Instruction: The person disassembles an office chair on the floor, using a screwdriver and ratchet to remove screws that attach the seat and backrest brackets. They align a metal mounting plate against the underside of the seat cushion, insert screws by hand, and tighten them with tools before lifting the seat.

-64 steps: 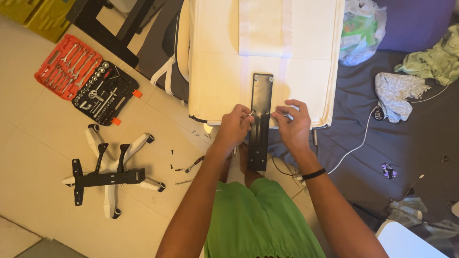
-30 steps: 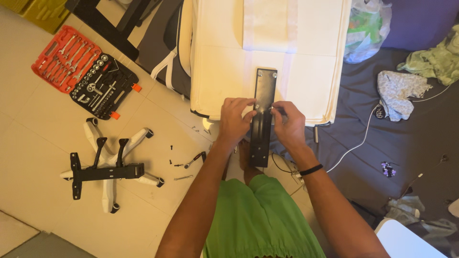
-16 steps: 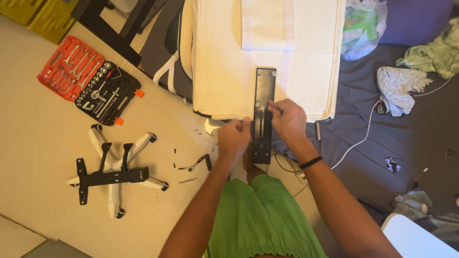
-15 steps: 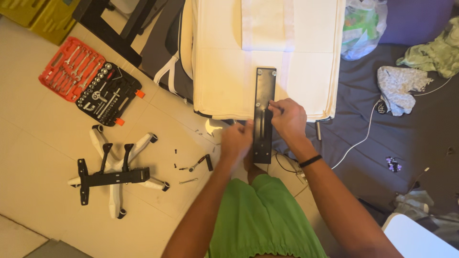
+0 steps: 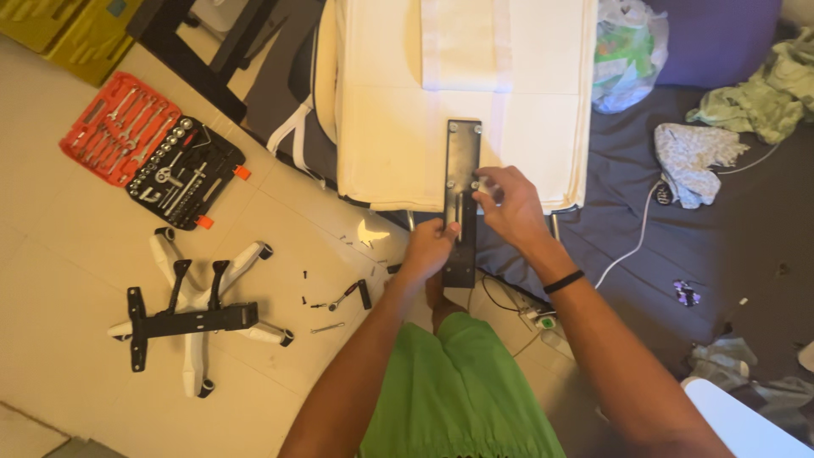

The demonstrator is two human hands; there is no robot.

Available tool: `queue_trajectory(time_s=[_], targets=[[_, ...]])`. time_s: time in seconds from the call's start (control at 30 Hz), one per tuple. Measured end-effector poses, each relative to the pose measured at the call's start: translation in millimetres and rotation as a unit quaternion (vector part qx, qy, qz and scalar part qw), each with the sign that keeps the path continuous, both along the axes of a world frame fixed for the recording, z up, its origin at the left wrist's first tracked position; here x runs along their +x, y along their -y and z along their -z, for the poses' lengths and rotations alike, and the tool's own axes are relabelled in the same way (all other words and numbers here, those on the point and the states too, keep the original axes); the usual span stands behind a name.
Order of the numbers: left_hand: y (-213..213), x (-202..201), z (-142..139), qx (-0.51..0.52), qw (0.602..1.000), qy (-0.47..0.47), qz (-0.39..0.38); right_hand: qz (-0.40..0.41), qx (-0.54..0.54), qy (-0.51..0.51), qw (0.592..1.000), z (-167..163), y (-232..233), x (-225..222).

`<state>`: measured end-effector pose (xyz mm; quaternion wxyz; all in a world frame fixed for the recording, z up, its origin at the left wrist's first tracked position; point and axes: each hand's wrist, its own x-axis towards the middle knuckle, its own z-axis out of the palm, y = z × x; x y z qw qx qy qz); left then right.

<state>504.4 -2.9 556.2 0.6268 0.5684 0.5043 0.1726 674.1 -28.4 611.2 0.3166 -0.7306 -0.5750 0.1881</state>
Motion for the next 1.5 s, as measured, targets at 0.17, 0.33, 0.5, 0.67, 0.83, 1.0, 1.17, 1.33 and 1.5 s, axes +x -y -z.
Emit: queue_trajectory(time_s=[0.17, 0.33, 0.5, 0.67, 0.83, 1.0, 1.17, 1.33, 1.5], targets=[[-2.7, -0.7, -9.8, -0.006, 0.998, -0.055, 0.021, -0.120, -0.042, 0.193, 0.973, -5.8, -8.8, 3.7], [-2.1, -1.4, -15.4, -0.027, 0.996, -0.080, 0.010, -0.143, -0.077, 0.275, 0.948, 13.4, -12.7, -2.5], [-0.7, 0.0, -11.5, -0.018, 0.998, -0.052, -0.002, -0.145, -0.074, 0.285, 0.945, 29.7, -8.7, 2.5], [-3.4, -0.2, -10.8, -0.012, 0.998, -0.054, 0.013, -0.148, -0.133, 0.362, 0.911, 22.3, -19.6, 10.4], [-5.4, -2.5, -12.7, -0.007, 0.999, -0.043, 0.023, -0.162, -0.113, 0.363, 0.911, -1.4, -18.2, 14.3], [-6.8, -0.7, -11.6, -0.001, 0.998, -0.056, 0.026, -0.225, -0.047, 0.369, 0.901, -0.2, -18.2, 16.9], [-6.3, -0.6, -9.5, 0.001, 0.997, -0.071, 0.034, -0.206, -0.259, 0.388, 0.860, 6.9, -26.3, 18.5], [-15.5, -2.4, -16.1, -0.019, 0.993, -0.091, 0.068, -0.187, -0.061, 0.312, 0.929, -4.0, -21.1, 14.3], [-33.8, 4.0, -28.3, 0.021, 0.975, -0.187, 0.120, -0.188, -0.283, 0.331, 0.880, -11.7, -24.7, 13.8]])
